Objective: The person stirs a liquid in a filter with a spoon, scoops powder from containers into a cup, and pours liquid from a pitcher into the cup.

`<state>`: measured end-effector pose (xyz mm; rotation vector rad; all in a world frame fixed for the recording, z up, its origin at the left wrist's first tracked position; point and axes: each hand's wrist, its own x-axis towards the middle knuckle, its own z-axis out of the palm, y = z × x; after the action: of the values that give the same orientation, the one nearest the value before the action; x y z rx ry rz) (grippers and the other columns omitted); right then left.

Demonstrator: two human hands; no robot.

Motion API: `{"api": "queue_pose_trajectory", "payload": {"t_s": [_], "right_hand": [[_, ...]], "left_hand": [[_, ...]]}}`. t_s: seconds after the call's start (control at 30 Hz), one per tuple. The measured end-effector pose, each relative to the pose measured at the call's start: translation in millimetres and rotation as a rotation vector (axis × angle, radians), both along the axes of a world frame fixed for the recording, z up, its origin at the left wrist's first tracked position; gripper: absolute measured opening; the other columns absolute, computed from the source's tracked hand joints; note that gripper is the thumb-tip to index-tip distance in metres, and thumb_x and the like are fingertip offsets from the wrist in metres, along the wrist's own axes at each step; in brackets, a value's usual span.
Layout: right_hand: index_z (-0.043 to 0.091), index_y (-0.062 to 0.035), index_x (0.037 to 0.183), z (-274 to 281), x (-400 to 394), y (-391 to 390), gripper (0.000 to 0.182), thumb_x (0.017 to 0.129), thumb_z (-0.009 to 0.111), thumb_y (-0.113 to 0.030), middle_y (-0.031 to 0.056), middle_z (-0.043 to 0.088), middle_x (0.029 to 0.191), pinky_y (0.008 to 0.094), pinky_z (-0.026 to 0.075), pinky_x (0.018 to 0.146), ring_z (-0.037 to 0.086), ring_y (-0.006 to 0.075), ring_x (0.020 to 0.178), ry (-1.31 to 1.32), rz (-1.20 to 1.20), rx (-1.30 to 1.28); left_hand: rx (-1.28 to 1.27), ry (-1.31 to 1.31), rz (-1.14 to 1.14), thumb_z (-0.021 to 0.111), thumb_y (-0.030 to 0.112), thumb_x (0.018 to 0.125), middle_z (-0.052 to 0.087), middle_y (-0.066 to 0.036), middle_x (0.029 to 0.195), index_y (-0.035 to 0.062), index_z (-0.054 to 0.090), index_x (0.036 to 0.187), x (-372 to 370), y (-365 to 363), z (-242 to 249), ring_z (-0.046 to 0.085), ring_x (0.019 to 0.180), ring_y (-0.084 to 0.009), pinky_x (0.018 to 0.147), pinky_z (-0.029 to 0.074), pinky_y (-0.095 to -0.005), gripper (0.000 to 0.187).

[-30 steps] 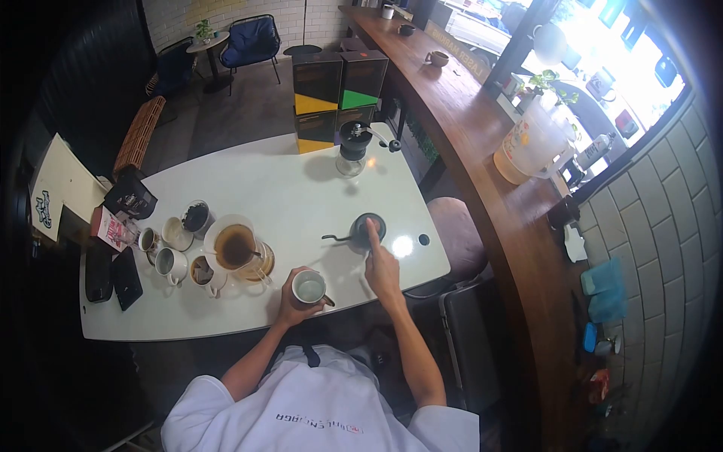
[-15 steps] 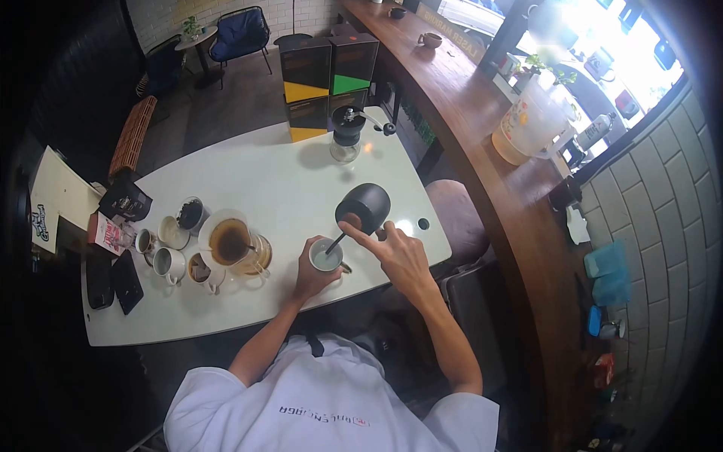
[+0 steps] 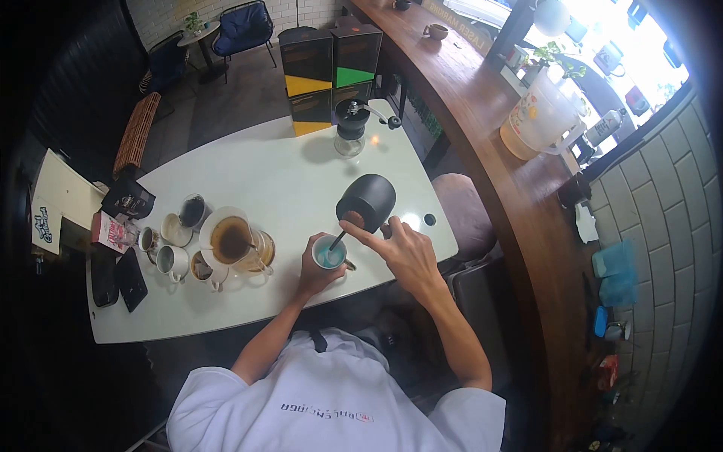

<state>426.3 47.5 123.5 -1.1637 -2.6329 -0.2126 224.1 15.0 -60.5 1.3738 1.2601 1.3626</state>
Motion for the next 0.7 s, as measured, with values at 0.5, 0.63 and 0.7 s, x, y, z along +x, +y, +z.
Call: {"api": "queue_pose_trajectory", "payload": {"t_s": [0.5, 0.63, 0.7], "right_hand": [[0.046, -0.0474, 0.145, -20.6, 2.9, -6.7, 0.089, 0.077, 0.061, 0.009, 0.0097, 0.058, 0.088, 0.0351, 0.054, 0.058, 0.064, 0.0223, 0.077, 0.101, -0.024, -0.097], [0.043, -0.0466, 0.147, -22.3, 6.6, -9.1, 0.090, 0.079, 0.059, 0.010, 0.0102, 0.058, 0.085, 0.0365, 0.053, 0.058, 0.063, 0.0238, 0.074, 0.123, -0.070, -0.143], [0.041, -0.0458, 0.149, -24.0, 8.3, -9.1, 0.090, 0.080, 0.058, 0.010, 0.0109, 0.057, 0.083, 0.0378, 0.052, 0.059, 0.062, 0.0252, 0.072, 0.157, -0.058, -0.170]], "left_hand": [[0.019, 0.004, 0.013, 0.085, 0.006, 0.065, 0.062, -0.006, 0.110, 0.0039, 0.047, 0.127, 0.0, -2.5, 1.6, 0.063, 0.102, -0.0164, 0.093, 0.052, -0.0332, 0.073], [0.109, 0.032, 0.010, 0.087, 0.005, 0.062, 0.063, -0.009, 0.117, 0.0042, 0.048, 0.127, 0.0, -3.7, -3.6, 0.064, 0.106, -0.0183, 0.095, 0.052, -0.0341, 0.075], [0.146, 0.031, 0.022, 0.088, 0.005, 0.061, 0.063, -0.009, 0.119, 0.0044, 0.049, 0.126, 1.2, -4.5, -3.6, 0.064, 0.107, -0.0192, 0.096, 0.052, -0.0345, 0.076]]}}
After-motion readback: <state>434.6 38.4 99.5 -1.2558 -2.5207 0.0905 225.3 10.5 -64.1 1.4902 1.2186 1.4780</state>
